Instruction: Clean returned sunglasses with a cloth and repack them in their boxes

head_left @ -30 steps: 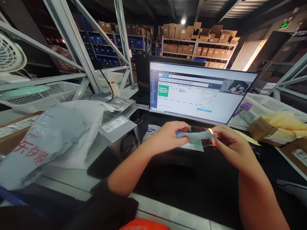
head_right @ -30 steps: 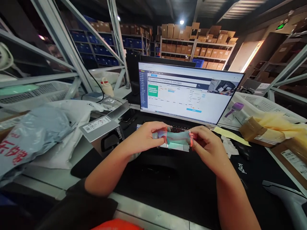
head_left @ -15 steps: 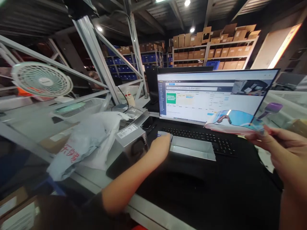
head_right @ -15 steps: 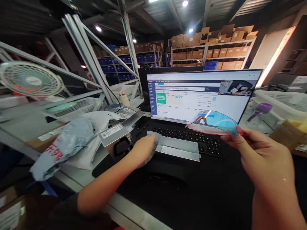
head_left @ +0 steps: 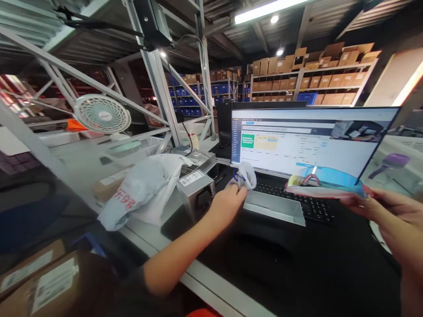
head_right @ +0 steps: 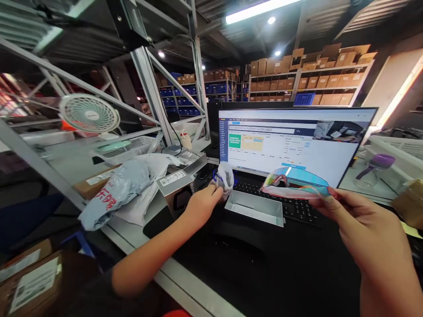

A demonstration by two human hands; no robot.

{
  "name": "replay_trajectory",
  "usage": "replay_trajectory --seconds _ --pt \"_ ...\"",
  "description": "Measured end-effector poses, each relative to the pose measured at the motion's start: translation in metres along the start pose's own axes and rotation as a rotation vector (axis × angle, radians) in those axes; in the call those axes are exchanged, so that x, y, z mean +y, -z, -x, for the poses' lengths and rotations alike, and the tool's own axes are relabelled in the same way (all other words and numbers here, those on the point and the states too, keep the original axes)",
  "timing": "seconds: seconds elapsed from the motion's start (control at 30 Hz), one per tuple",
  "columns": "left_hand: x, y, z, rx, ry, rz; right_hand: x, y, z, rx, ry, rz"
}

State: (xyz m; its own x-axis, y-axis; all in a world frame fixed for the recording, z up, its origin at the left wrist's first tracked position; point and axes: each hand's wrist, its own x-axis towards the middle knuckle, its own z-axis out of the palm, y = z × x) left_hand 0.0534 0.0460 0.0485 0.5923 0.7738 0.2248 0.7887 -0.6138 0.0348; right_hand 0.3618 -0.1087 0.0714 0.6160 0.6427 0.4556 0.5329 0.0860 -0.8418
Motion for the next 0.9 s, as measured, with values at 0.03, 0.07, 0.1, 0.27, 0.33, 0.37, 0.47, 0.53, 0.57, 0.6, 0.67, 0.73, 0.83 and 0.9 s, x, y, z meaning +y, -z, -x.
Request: replay_trajectory --seconds 0.03,0.07,0.1,0.27,0.33,0.37,0.47,0.53,0.57,0.6,0.67,0.73,0.83,0.9 --pt "-0.002 0.006 0.008 0.002 -0.078 0.003 -0.012 0.001 0.002 -0.011 -0.093 -0.039" --pt "-0.005 0.011 0.014 -0.003 -0.167 0.007 -0.022 0.001 0.004 -0.007 -0.177 -0.089" --pt "-0.006 0.014 0.019 -0.002 -0.271 0.009 -0.030 0.001 0.005 0.004 -0.235 -0.143" --pt "-0.001 0.004 0.037 0.110 -0.715 0.098 -0.034 0.010 0.018 -0.025 -0.209 -0.213" --pt "0.003 -0.005 0.049 0.121 -0.672 0.234 -0.023 0.018 0.033 -0.041 -0.201 -0.174" --pt "0.005 -0.010 0.057 0.139 -0.611 0.306 -0.017 0.023 0.045 -0.033 -0.231 -0.157" --pt "0.010 -0.020 0.080 0.287 -0.341 0.445 -0.003 0.033 0.090 0.040 -0.379 -0.147" --pt "0.017 -0.026 0.093 0.373 -0.188 0.459 0.006 0.033 0.126 0.106 -0.420 -0.201" --pt "0.022 -0.029 0.097 0.397 -0.146 0.451 0.010 0.032 0.143 0.139 -0.404 -0.235" --pt "0.027 -0.031 0.099 0.411 -0.127 0.426 0.015 0.029 0.159 0.160 -0.367 -0.249" --pt "0.038 -0.032 0.099 0.422 -0.140 0.341 0.023 0.022 0.184 0.170 -0.225 -0.173" --pt "0.045 -0.031 0.092 0.409 -0.197 0.276 0.028 0.013 0.199 0.134 -0.046 -0.073" --pt "0.045 -0.021 0.078 0.287 -0.241 0.400 0.026 -0.002 0.204 0.052 0.188 -0.023" --pt "0.041 -0.013 0.069 0.183 -0.230 0.572 0.021 -0.013 0.202 0.041 0.305 0.023"
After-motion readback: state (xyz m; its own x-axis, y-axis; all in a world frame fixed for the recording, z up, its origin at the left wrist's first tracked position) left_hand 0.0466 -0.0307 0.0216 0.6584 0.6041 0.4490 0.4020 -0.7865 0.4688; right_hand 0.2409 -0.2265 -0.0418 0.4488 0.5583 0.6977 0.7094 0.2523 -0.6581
